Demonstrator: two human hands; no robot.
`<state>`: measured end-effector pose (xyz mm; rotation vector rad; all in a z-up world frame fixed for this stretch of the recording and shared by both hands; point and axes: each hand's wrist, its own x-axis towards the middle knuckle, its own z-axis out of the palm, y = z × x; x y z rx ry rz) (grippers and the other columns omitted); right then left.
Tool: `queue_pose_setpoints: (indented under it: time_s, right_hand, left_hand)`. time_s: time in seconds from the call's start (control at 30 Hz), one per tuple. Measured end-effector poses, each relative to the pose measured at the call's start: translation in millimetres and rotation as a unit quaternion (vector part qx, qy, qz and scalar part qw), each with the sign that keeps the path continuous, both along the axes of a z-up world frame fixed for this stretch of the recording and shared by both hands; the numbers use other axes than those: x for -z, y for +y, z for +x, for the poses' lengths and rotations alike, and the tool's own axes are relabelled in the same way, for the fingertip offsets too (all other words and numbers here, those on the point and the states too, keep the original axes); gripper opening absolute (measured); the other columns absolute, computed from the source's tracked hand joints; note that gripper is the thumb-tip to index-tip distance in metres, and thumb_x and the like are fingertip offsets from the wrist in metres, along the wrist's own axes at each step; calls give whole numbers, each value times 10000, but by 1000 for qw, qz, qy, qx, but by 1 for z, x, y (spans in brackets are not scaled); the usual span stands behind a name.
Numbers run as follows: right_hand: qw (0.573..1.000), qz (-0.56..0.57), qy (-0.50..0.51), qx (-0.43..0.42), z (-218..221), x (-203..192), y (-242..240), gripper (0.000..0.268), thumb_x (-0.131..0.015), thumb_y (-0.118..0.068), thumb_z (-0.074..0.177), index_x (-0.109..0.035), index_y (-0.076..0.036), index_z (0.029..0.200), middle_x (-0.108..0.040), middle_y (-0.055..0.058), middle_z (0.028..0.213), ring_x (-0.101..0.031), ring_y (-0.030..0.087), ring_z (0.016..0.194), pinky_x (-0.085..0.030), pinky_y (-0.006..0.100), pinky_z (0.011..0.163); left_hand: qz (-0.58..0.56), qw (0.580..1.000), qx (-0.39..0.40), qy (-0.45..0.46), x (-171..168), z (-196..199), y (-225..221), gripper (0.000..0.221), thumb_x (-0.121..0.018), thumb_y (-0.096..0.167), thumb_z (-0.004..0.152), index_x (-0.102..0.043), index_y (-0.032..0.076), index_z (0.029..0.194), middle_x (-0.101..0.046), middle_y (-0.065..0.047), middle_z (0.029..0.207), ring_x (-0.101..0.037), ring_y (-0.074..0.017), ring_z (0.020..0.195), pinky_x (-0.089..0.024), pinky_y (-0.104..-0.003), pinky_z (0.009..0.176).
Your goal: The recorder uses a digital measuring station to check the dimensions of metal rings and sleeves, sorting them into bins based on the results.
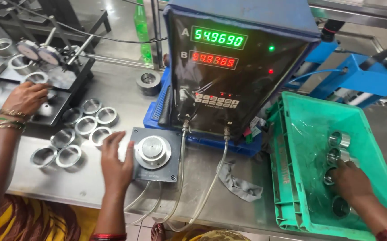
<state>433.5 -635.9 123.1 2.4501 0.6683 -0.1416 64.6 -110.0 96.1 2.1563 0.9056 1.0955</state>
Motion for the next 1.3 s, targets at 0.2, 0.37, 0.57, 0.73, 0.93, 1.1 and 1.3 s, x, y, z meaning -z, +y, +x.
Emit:
queue_pose_setpoints:
  time_s: [0.2,0.37,0.57,0.73,0.93,1.1,1.3]
  right_hand:
    - [895,380,136,190,36,7,-40,264,-765,-233,885,-740,18,966,-668,167,1098,-616,312,1036,-504,423,905]
    - [589,713,339,176,22,-14,-3,303,-668,-169,992,-634,131,1004,-738,243,1159,-670,327,1150,-476,476,979]
    - [519,657,547,-9,-133,-125,222,773,-742,-26,731,-526,36,1470,-642,153,1361,-647,222,1198,-477,393,998]
    - [694,560,373,-255,-190,-71,361,798,-961,-214,583,-655,-71,1306,-706,76,1227,-676,196,1125,-519,327,981]
    - [685,576,358,-265,-219,-49,414,769,-944,-215,573,-659,-58,1269,-698,108,1236,-685,251,1148,-517,352,989]
    - [700,564,358,-252,-223,-44,420,783,-941,-220,560,-660,-65,1275,-693,112,1244,-682,267,1146,-518,369,992]
    - [704,569,311,-290,-217,-25,424,781,-944,-274,559,-657,-45,1247,-685,146,1203,-648,336,1135,-499,415,985]
  left_hand:
    - [-59,990,127,-1,-30,10,-29,641,-782,273,826,-577,23,1380,-572,-191,1392,-568,-363,1295,-454,-439,1070]
    - [-38,984,172,32,-20,15,-24,976,-919,299,618,-480,4,1438,-568,-217,1382,-553,-388,1280,-357,-492,1137]
    - [6,982,191,-2,-30,11,-11,926,-916,238,668,-488,-5,1452,-616,-206,1345,-583,-390,1283,-228,-532,1255]
    - [-27,986,159,-47,-65,-9,4,927,-900,322,717,-478,14,1482,-623,-180,1311,-632,-351,1231,-353,-479,1156]
    - [-19,1000,19,-1,9,-72,51,895,-879,399,739,-513,19,1462,-630,-181,1340,-607,-372,1261,-403,-477,1134]
    - [-19,994,-25,104,63,-90,48,896,-910,411,693,-547,24,1414,-634,-183,1309,-591,-362,1243,-259,-599,1166]
    - [1,986,-19,167,97,-88,55,834,-875,395,689,-593,54,1396,-595,-200,1348,-510,-378,1287,-310,-593,1107]
